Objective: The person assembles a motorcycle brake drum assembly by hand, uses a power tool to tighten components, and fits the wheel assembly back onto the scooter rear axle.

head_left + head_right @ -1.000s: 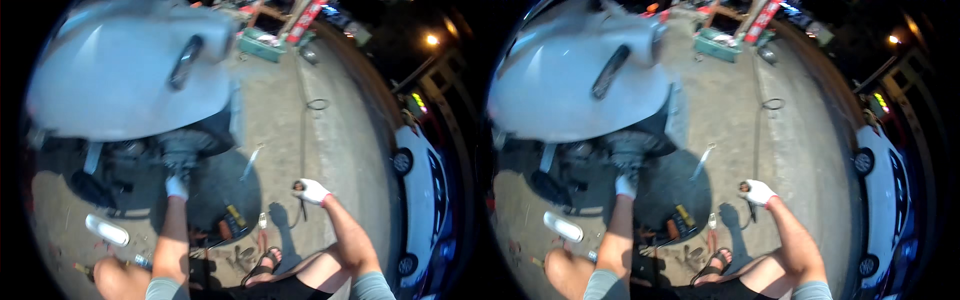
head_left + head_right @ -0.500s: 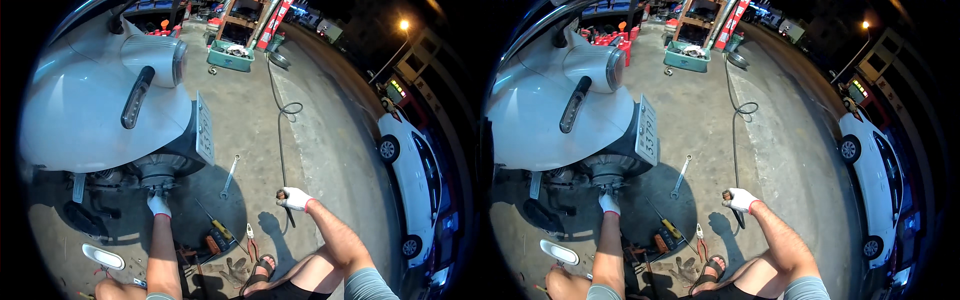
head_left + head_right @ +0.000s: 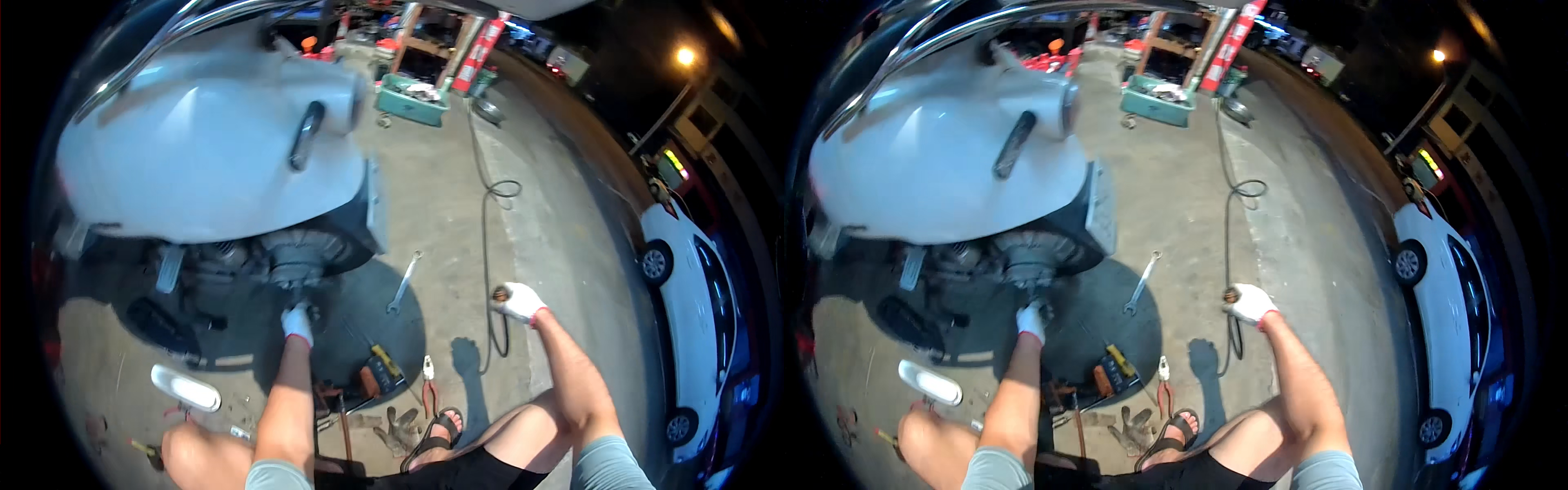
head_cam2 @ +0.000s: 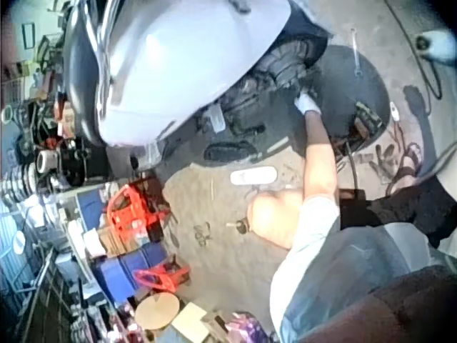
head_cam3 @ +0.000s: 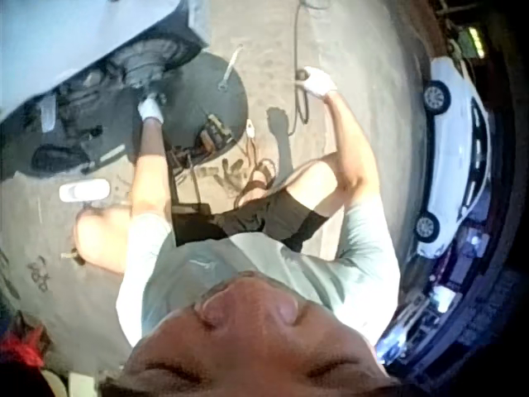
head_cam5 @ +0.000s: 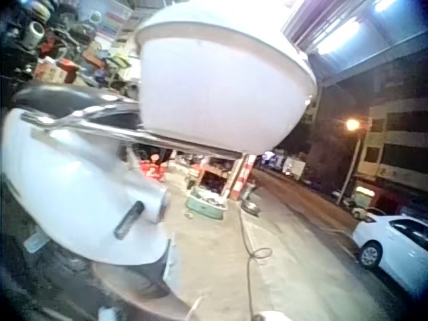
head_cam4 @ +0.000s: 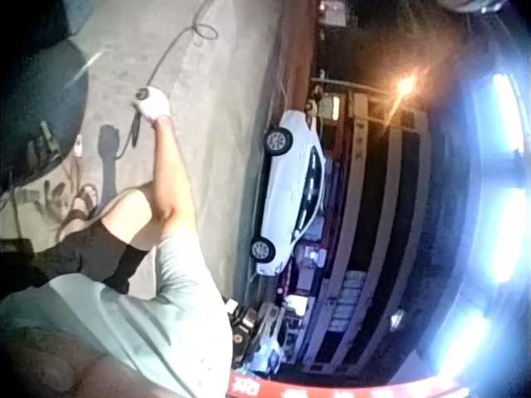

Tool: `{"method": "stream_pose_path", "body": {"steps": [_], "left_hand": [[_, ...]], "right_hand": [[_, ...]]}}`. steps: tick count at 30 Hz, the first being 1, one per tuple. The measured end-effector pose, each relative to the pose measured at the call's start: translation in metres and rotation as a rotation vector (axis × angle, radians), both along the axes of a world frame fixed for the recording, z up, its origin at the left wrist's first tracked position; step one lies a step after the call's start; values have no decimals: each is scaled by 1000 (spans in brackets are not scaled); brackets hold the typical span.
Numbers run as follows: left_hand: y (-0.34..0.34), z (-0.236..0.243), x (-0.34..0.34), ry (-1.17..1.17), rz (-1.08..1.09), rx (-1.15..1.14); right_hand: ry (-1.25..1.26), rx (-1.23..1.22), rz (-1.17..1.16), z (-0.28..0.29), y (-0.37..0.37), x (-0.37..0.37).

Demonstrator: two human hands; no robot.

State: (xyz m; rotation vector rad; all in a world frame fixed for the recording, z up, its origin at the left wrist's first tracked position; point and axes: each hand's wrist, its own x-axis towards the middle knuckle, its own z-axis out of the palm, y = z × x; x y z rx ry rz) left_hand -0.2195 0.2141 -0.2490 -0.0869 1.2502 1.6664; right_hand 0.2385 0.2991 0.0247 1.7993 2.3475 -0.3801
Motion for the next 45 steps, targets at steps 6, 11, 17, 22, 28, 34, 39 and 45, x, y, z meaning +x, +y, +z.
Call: {"method": "stream_pose_path", "body": {"steps": [6,11,17,22,28,34,39,45], "left_hand": [[-33,20,45,7,-140,-58],[-53,3,7,81,-123,-108],[-51,18,20,78,-127,-112],[-51,18,22,77,-122,-139],[-22,55,38,15,351,3],[17,64,53,-128,435,56],[37,94,66,349,461,-295],[35,93,62,391,386,-333]], "right_hand": [[-202,-58,-217,34,-46,104],[-52,-6,-388,86,-50,149],[289,28,-596,124,-55,151],[234,-175,-626,72,-39,150],[-261,-154,-528,-15,38,180],[-664,316,-157,-16,200,171],[-455,731,-304,-16,306,58],[-202,383,114,-70,345,-85]]}}
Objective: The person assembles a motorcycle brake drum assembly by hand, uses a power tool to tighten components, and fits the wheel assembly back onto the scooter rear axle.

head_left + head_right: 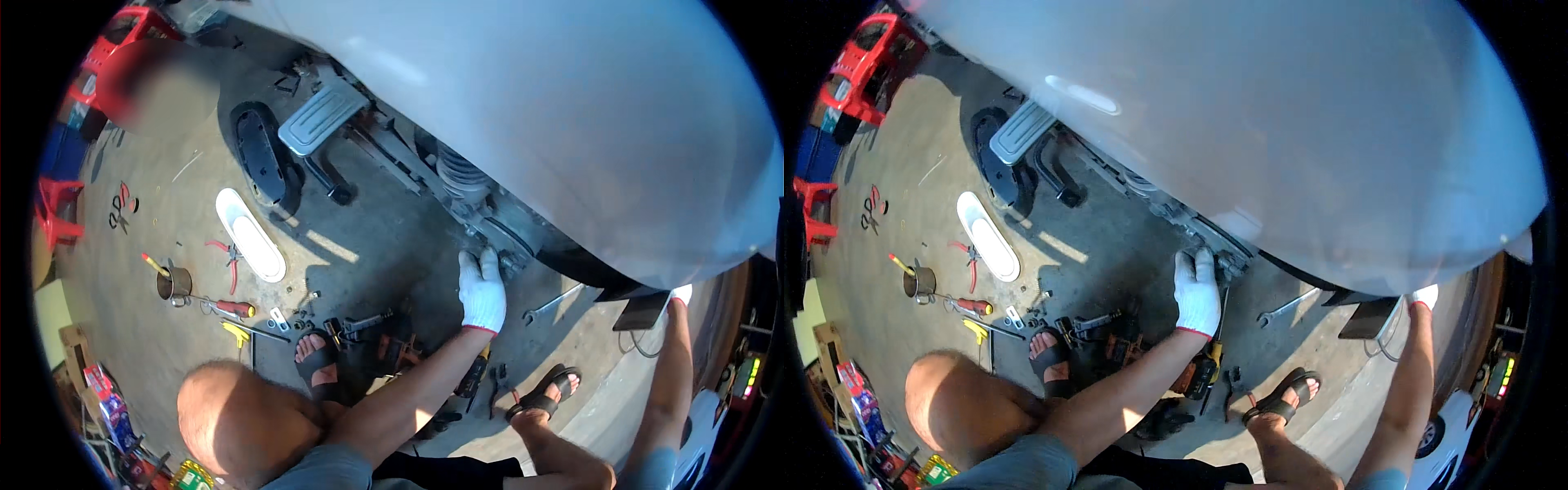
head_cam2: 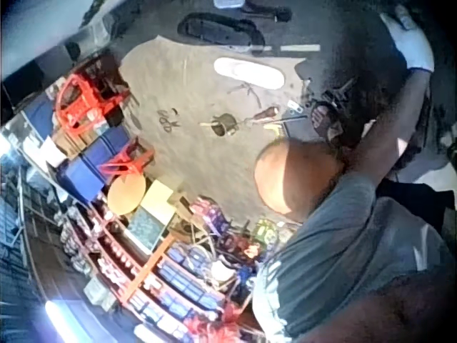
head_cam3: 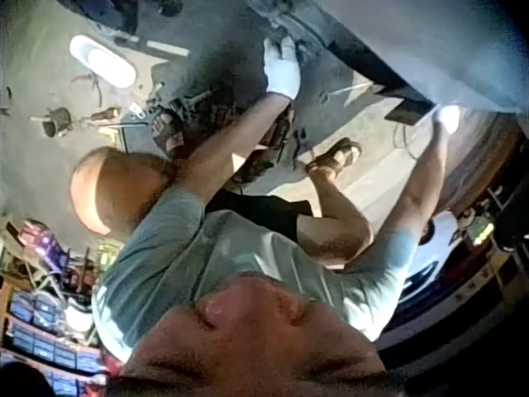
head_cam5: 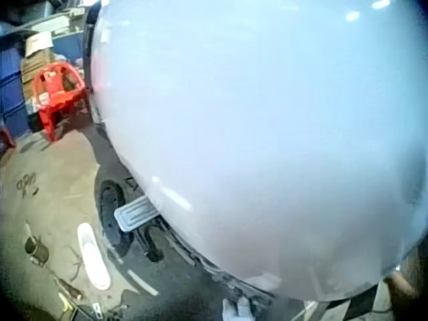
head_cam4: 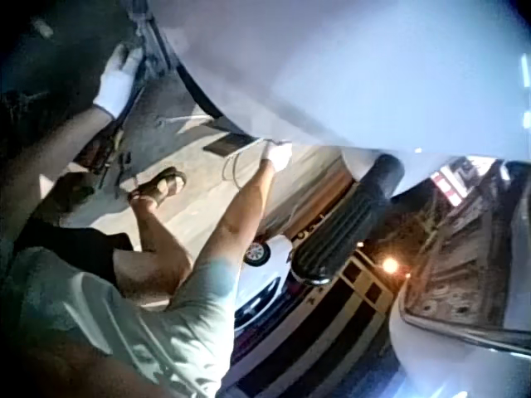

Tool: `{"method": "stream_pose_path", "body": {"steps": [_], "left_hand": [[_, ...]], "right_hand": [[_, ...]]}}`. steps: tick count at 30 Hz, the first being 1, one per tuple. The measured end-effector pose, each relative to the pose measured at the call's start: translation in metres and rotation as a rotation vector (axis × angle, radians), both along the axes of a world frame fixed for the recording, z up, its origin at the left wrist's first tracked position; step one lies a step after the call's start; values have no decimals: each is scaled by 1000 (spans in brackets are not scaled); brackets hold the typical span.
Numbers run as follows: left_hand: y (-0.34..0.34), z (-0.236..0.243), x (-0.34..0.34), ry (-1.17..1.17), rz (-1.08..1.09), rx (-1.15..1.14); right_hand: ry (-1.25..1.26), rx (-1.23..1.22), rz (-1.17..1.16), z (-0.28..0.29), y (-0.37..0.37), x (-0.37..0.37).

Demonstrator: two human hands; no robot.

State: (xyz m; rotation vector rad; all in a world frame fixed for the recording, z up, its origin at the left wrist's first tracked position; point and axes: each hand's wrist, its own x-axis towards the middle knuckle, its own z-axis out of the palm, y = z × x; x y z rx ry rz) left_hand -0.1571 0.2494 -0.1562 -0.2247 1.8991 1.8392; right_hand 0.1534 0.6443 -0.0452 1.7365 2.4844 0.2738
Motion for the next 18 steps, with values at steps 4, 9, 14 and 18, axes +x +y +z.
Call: {"method": "stream_pose_path", "body": {"steps": [4,9,14,18], "left_hand": [[0,5,-1,-10,-22,-29],[9,-2,-2,39,65,41],[21,-16,6,61,168,125],[27,-10,10,89,234,173]], "right_hand": [[92,-302,147,-27,-26,-87],[160,-536,237,-40,-42,-142],[200,-652,319,-45,-34,-164],[248,-724,367,-57,-15,-177]]}}
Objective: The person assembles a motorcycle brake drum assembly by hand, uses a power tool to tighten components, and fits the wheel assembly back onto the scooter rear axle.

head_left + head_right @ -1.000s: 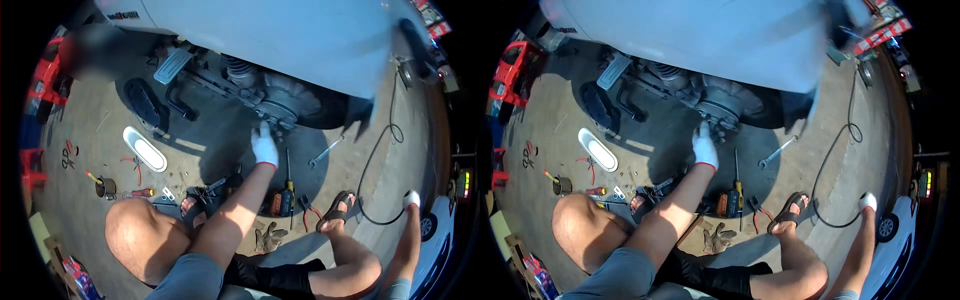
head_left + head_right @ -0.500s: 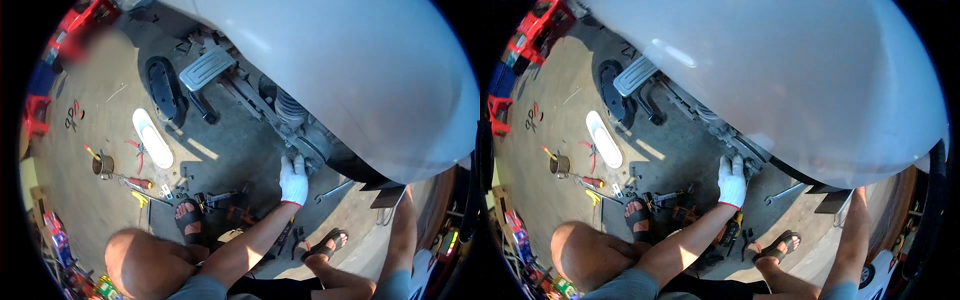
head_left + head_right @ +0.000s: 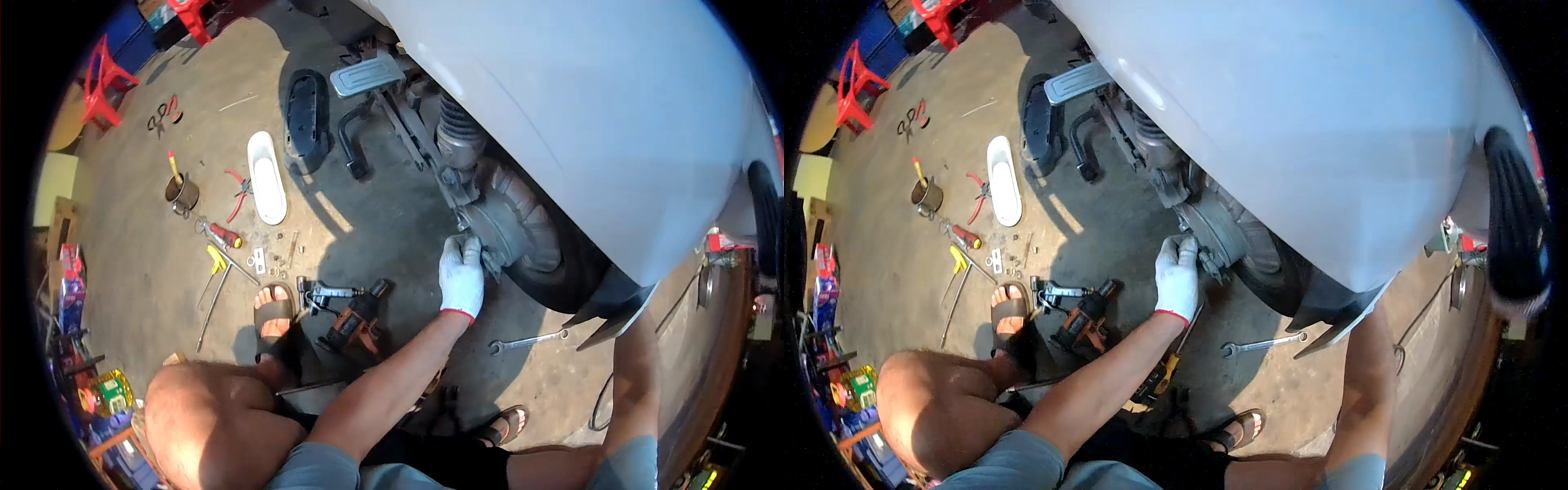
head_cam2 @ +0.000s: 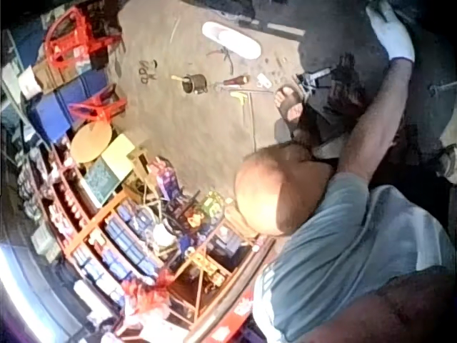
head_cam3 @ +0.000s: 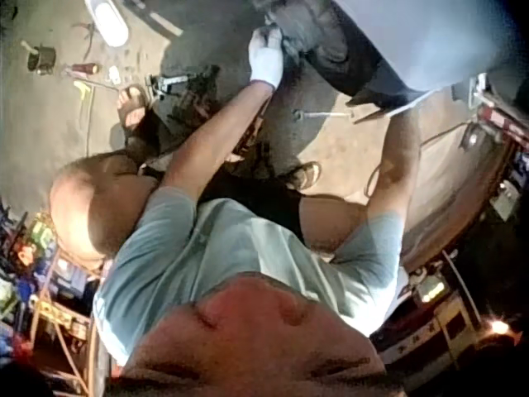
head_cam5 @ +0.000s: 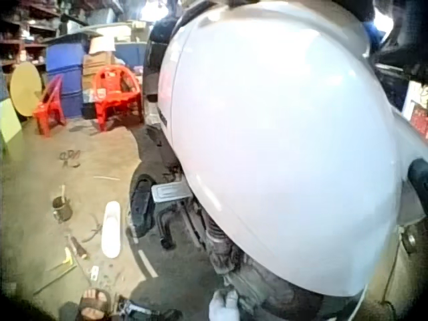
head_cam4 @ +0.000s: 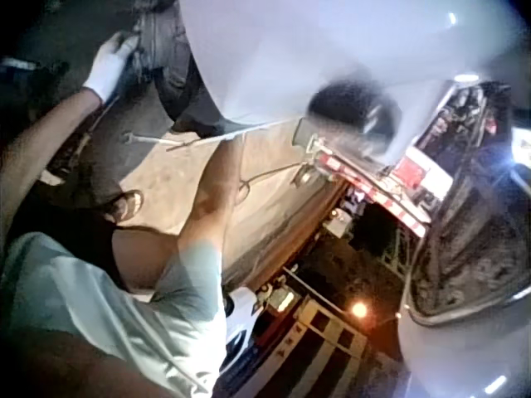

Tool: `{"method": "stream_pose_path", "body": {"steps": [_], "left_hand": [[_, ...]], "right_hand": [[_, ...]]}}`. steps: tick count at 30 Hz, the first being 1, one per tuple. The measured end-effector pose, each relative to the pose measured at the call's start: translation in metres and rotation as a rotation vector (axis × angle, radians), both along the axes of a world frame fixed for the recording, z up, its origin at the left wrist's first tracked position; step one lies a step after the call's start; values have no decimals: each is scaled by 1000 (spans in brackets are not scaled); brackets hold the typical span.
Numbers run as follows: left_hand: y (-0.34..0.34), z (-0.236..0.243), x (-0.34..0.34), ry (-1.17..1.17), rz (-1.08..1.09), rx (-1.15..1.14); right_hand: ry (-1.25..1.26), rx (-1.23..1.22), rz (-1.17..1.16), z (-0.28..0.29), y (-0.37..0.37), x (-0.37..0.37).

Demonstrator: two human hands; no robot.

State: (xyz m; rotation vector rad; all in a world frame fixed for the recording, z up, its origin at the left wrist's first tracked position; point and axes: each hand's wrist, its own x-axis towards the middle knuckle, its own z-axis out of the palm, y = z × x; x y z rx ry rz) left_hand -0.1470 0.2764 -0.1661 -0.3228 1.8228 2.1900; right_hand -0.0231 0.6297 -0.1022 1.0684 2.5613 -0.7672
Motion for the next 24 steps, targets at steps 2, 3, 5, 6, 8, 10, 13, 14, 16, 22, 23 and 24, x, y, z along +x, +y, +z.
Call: {"method": "stream_pose_path", "body": {"steps": [2,3,5,6,8,10,13,14,16,22,23,24], "left_hand": [[-2,6,1,-1,36,34],[-3,-4,1,-96,52,228],[11,-4,6,34,109,151],[9,-13,-1,91,45,69],[5,-18,6,48,64,102],[0,-26,9,68,50,136],[-4,-14,1,-3,21,173],[1,-9,3,-56,7,244],[9,-15,3,-52,77,236],[26,-20,4,-69,-13,137],[28,-22,4,-66,-38,111],[28,-21,4,-67,-57,90]], "right_hand": [[31,-37,28,-9,7,-9],[53,-61,40,-14,9,-15],[97,-116,39,-22,29,-18],[132,-133,29,-24,33,-22],[161,-185,21,-30,40,-22],[193,-238,25,-37,48,-29],[250,-307,-22,-43,63,-18],[251,-315,-60,-39,74,-10],[180,-356,-160,-40,83,1],[161,-327,-214,-39,102,31],[91,-314,-195,-42,108,32],[97,-325,-209,-44,111,38]]}}
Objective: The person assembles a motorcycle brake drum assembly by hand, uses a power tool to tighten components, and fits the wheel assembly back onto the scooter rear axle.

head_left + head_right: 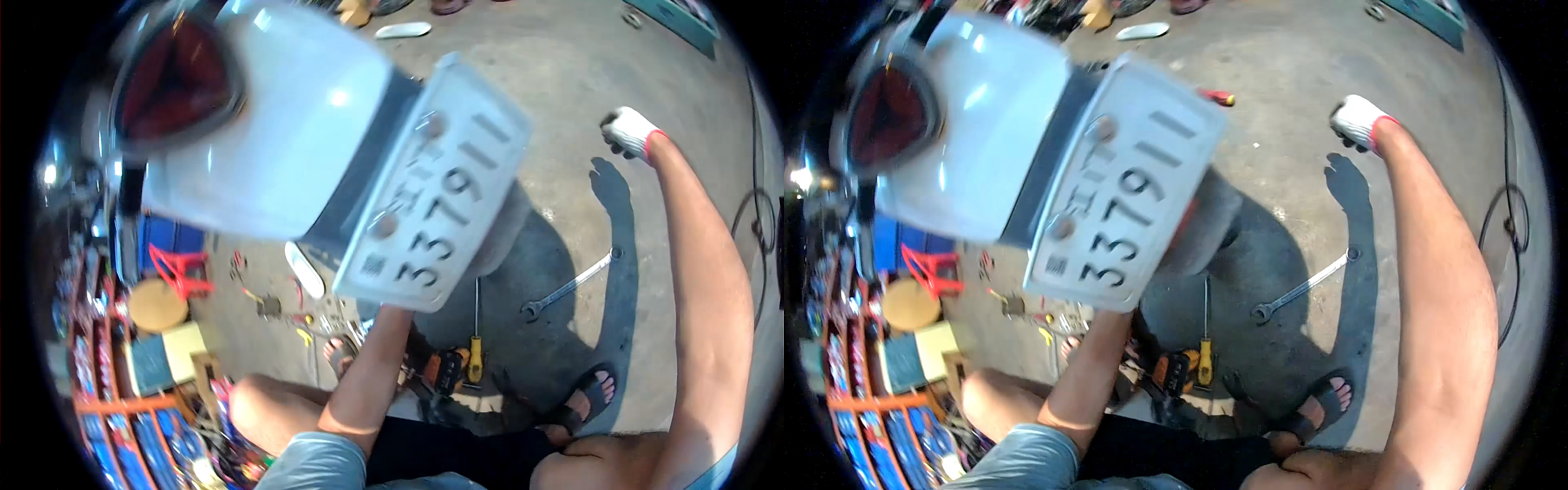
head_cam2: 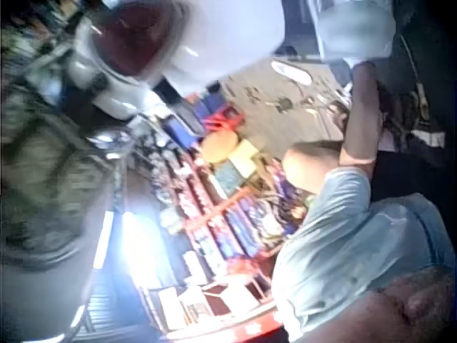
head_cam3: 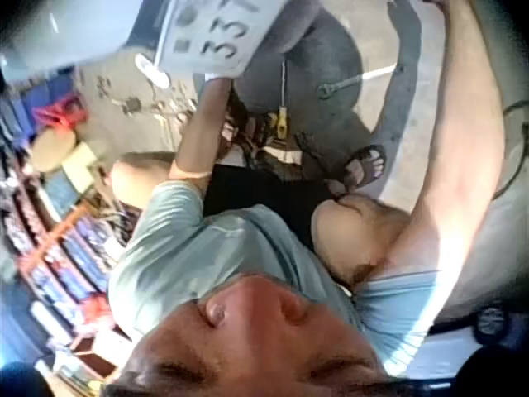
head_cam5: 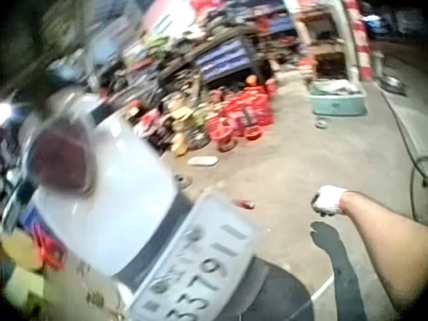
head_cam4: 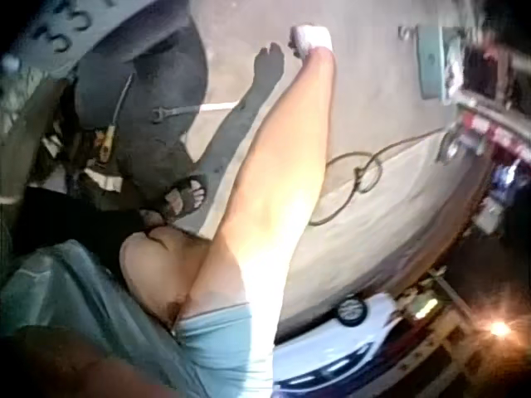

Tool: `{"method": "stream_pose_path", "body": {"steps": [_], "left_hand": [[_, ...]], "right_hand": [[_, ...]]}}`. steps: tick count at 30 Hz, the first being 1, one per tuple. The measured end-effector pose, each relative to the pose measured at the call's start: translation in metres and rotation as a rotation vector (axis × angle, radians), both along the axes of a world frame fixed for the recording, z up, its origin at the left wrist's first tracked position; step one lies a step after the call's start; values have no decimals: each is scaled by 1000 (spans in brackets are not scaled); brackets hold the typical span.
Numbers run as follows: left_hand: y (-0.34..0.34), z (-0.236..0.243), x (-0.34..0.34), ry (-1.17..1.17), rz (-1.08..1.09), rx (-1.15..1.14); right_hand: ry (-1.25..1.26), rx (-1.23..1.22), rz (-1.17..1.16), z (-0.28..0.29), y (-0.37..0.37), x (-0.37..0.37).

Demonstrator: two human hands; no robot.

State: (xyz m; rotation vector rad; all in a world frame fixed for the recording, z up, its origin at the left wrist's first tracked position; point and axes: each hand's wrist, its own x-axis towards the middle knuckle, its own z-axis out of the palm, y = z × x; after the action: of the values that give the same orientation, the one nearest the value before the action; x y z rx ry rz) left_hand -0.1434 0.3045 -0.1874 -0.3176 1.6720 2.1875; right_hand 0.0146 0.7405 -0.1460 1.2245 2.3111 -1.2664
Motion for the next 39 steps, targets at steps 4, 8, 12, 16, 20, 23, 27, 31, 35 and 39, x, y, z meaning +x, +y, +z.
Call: {"method": "stream_pose_path", "body": {"steps": [4,8,12,16,20,23,27,31,35,39], "left_hand": [[11,7,3,10,-55,-63],[-3,30,7,36,-44,-154],[-13,33,13,7,-46,-206],[-36,52,21,-15,-2,-283],[-45,73,31,-33,45,-334],[-42,85,35,-47,77,-359],[-39,88,36,-82,136,-371],[-37,88,39,-132,206,-370],[-25,91,38,-154,227,-356],[-23,94,45,-176,256,-347]], "right_hand": [[87,130,-26,-16,15,32],[66,289,-40,-53,31,45],[-41,392,-135,-66,39,60],[-55,517,-191,-89,38,40],[-2,633,-220,-124,38,20],[-12,749,-118,-127,34,16],[-49,795,-66,-137,30,11],[-105,776,-22,-138,31,4],[-120,816,-9,-142,31,4],[-81,859,-4,-149,29,3]]}}
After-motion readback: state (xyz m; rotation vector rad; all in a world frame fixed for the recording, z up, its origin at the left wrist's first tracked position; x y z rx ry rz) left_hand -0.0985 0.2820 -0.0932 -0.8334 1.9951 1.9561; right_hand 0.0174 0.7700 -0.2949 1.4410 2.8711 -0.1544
